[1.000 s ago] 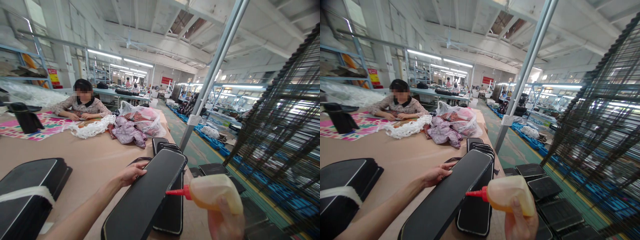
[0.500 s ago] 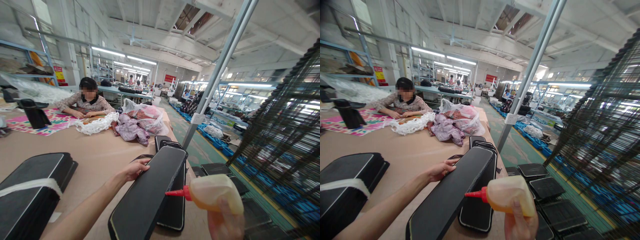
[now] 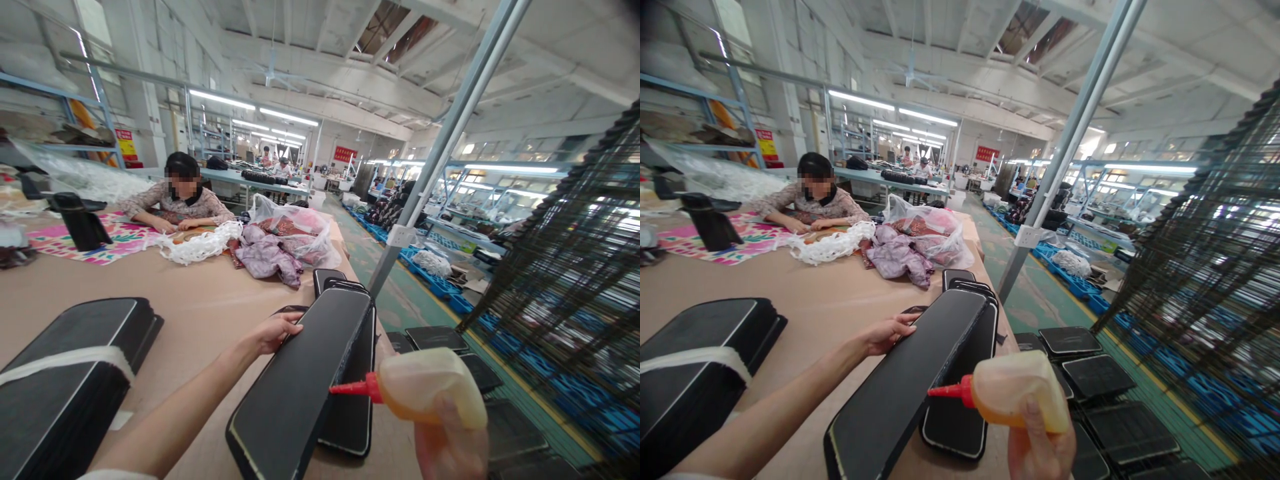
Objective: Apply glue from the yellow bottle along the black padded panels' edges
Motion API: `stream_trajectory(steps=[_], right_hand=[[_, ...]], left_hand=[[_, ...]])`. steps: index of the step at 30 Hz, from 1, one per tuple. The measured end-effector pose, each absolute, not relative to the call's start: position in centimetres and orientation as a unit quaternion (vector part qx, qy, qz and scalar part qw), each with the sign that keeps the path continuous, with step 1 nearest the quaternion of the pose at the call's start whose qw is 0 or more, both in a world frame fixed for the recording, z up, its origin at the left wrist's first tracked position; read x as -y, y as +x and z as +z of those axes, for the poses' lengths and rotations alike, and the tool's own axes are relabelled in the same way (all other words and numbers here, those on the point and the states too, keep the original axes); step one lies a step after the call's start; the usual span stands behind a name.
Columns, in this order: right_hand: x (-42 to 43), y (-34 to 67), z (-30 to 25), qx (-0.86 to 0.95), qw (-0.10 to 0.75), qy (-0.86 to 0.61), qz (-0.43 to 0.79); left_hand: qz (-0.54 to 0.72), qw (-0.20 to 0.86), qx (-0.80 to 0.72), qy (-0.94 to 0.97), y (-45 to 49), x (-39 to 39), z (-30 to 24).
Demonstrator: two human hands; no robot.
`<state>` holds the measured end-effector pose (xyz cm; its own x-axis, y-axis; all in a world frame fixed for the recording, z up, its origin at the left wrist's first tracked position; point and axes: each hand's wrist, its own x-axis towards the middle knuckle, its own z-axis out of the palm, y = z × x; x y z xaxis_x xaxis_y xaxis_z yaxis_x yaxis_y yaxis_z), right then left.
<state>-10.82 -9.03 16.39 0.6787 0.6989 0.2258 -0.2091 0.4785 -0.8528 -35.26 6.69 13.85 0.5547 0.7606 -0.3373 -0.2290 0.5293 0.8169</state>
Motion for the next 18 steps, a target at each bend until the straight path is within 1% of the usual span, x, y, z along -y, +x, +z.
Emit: stream_trajectory(steps=[6,13,18], right_hand=[[9.0,-10.8,16.1,0.261,0.822,-0.409,0.299],[9.0,-11.0,15.8,0.275,0.809,-0.422,0.301],[9.2,-11.5,16.2,0.253,0.808,-0.427,0.318]], left_hand=[[0.315,0.795,-0.372,0.361,-35.2,-7.0,13.9],[0.317,0.803,-0.368,0.346,-35.2,-7.5,13.4],[0.323,0.799,-0.374,0.342,-35.3,-8.0,12.9]])
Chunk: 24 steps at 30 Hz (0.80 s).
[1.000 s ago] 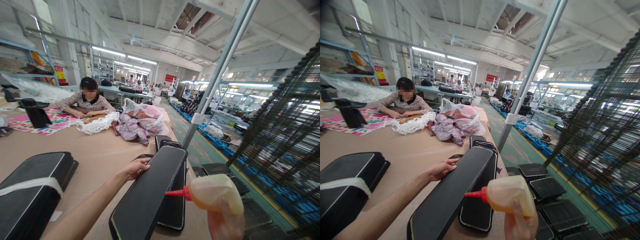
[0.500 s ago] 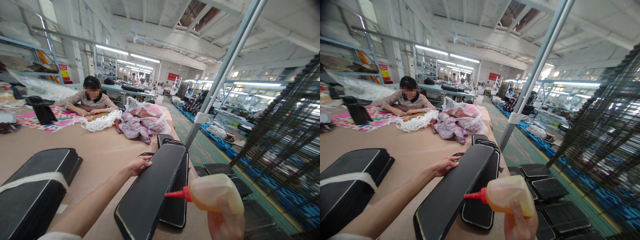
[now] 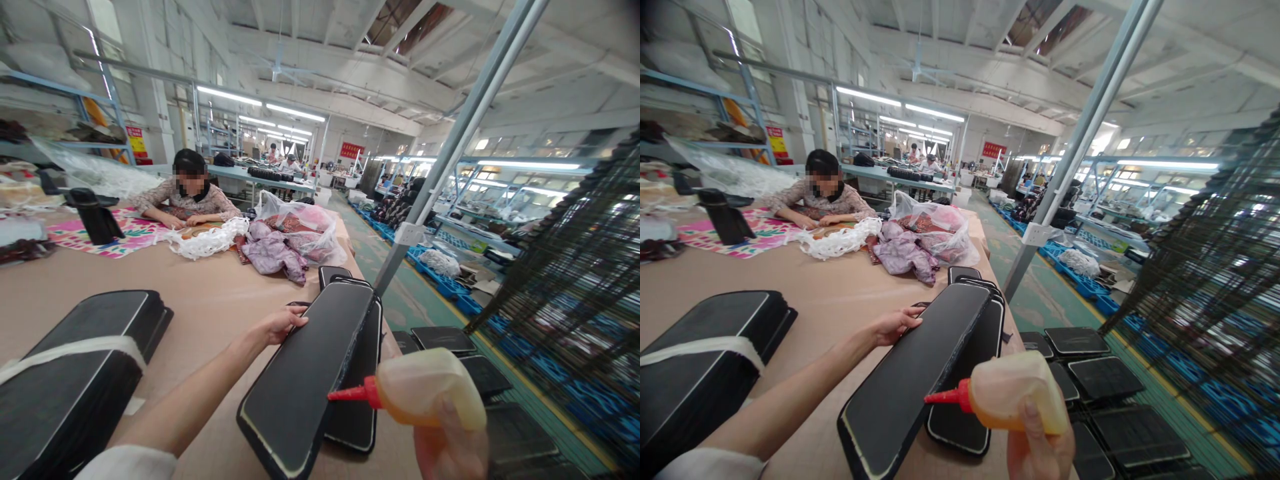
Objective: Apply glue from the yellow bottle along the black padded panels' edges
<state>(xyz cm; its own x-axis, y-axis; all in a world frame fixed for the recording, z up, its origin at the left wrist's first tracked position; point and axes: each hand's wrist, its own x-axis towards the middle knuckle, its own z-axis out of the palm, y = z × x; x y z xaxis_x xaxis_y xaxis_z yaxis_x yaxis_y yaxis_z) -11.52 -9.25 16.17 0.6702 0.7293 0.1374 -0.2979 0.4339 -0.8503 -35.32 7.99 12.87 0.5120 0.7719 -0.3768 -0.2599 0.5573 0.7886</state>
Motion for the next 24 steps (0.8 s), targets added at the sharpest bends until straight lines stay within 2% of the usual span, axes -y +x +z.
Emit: stream_trajectory(steps=[15,24], right_hand=[[9.8,-12.4,16.2,0.27,0.795,-0.431,0.332],[10.8,-13.8,16.9,0.272,0.764,-0.443,0.382]], left_hand=[[0.326,0.784,-0.414,0.329,-35.3,-8.5,12.9],[0.317,0.784,-0.417,0.333,-35.7,-8.9,13.0]])
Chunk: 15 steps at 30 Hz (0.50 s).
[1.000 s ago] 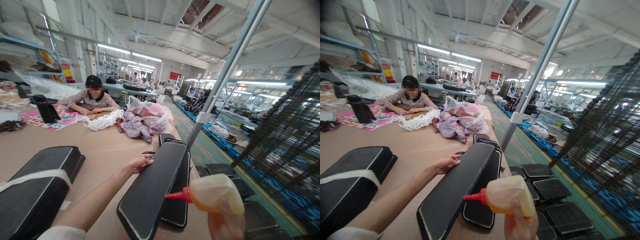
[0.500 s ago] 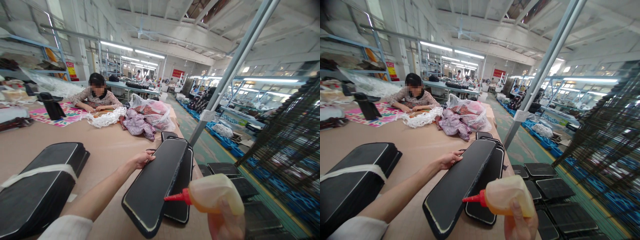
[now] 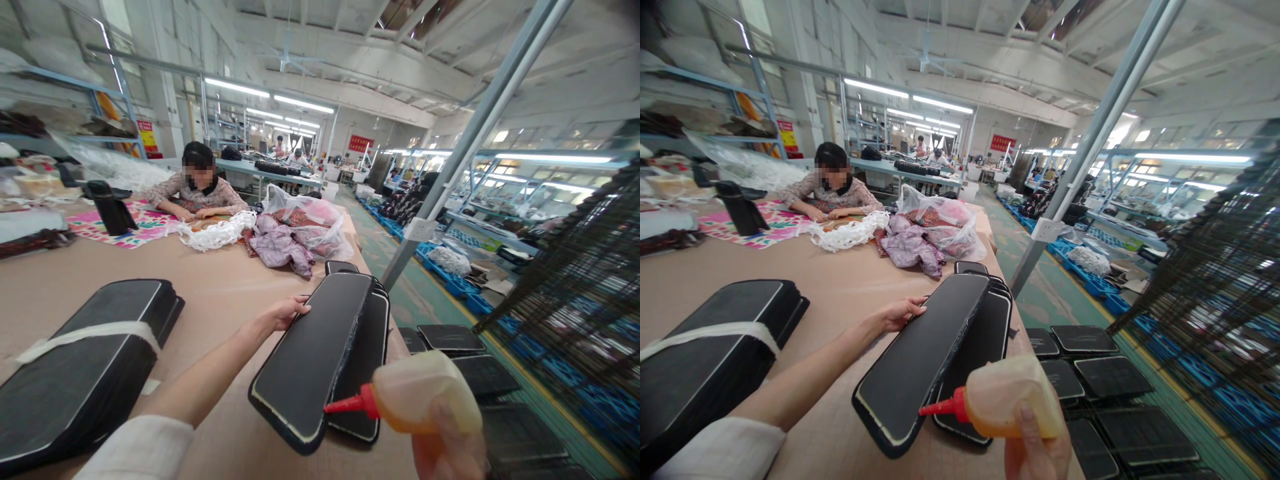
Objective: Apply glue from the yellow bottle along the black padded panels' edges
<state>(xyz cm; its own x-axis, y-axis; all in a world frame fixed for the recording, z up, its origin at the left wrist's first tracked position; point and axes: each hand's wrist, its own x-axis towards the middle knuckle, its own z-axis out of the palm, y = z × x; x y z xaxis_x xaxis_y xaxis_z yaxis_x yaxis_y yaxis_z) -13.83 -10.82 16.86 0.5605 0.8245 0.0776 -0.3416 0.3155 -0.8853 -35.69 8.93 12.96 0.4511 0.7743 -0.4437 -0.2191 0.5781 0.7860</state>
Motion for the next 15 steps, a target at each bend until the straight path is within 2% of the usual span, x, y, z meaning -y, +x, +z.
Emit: stream_trajectory(steps=[15], right_hand=[[10.8,-13.3,15.5,0.233,0.753,-0.446,0.424]], left_hand=[[0.374,0.738,-0.458,0.327,-36.1,-9.7,12.4]])
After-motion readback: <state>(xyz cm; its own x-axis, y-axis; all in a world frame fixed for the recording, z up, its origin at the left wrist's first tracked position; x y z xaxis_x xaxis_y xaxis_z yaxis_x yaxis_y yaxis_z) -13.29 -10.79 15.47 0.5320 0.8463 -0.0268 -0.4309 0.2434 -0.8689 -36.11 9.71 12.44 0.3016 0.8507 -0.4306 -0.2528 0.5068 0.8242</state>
